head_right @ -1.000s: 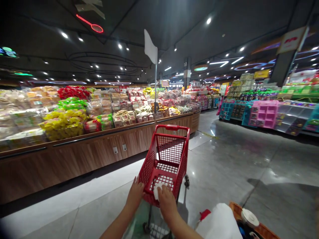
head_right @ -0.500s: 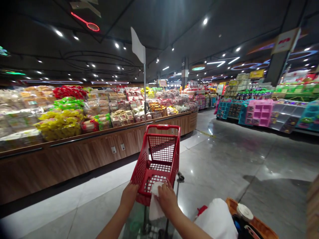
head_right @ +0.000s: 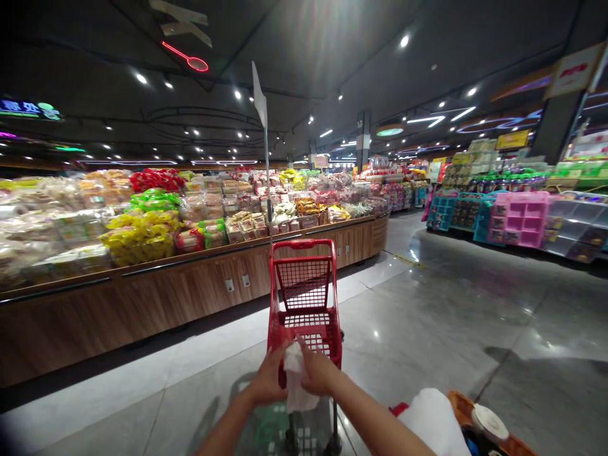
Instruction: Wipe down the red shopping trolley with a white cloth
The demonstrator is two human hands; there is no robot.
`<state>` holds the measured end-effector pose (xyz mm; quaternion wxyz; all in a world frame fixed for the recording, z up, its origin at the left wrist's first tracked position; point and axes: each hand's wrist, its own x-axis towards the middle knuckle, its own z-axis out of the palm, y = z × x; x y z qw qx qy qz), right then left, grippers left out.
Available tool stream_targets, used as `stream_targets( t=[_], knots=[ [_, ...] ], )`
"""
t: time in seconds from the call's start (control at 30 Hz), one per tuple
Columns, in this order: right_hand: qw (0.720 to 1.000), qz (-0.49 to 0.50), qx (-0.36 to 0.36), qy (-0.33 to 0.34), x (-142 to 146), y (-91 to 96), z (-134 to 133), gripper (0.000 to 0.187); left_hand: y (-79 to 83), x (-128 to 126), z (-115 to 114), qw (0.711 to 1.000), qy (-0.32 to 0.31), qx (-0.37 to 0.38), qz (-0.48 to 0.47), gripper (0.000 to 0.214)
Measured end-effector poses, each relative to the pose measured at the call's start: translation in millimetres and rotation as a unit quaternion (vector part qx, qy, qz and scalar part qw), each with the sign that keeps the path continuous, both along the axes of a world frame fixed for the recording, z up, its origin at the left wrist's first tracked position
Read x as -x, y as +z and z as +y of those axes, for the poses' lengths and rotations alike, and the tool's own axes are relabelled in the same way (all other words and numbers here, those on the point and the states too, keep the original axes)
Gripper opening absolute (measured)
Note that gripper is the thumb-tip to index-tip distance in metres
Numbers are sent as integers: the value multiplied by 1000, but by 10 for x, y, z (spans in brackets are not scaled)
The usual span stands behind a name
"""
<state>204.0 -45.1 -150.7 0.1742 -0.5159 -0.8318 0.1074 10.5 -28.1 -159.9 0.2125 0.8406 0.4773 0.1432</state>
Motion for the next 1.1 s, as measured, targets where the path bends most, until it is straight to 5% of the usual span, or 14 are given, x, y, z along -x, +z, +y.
stream_targets(
  t=[0.07,0.17,0.23,0.3,0.37,0.47,0.57,0.63,0.73,0.8,0.9,1.03,1.1],
  knots=[
    [998,18,-44,-42,-51,477,28,63,46,-40,-21,998,-8,47,35,81],
    [967,75,-230,-83,-67,1302,0,15,39,-140,-80,999,27,16,28,54],
    [943,90,-313,-62,-58,1776,-71,17,5,-186,-119,999,44,-20,23,48],
    [933,87,-346,-44,-46,2089,-140,21,-32,-203,-145,998,55,-32,26,47],
    [934,79,-347,-30,-40,2186,-163,20,-67,-195,-157,997,65,-38,31,49],
    [956,57,-286,28,-31,1880,-82,14,-115,-146,-146,996,58,-50,38,52],
    [984,19,-152,93,26,1161,68,68,-138,-63,-77,994,47,-59,75,68],
    [993,-13,-72,91,110,636,152,88,-135,2,9,987,65,-77,123,87],
    [995,-60,-19,81,228,70,222,82,-119,87,161,974,55,-99,196,98],
    [993,-94,-19,71,195,-90,244,51,-107,121,239,969,14,-96,227,87],
    [991,-121,-33,48,-145,-92,274,19,-94,130,284,966,-6,-98,239,66],
    [988,-102,-89,68,-778,-30,299,22,-123,72,258,973,-2,-104,208,64],
    [987,-93,-104,76,-856,-87,294,24,-166,20,240,977,4,-103,188,67]
  ],
)
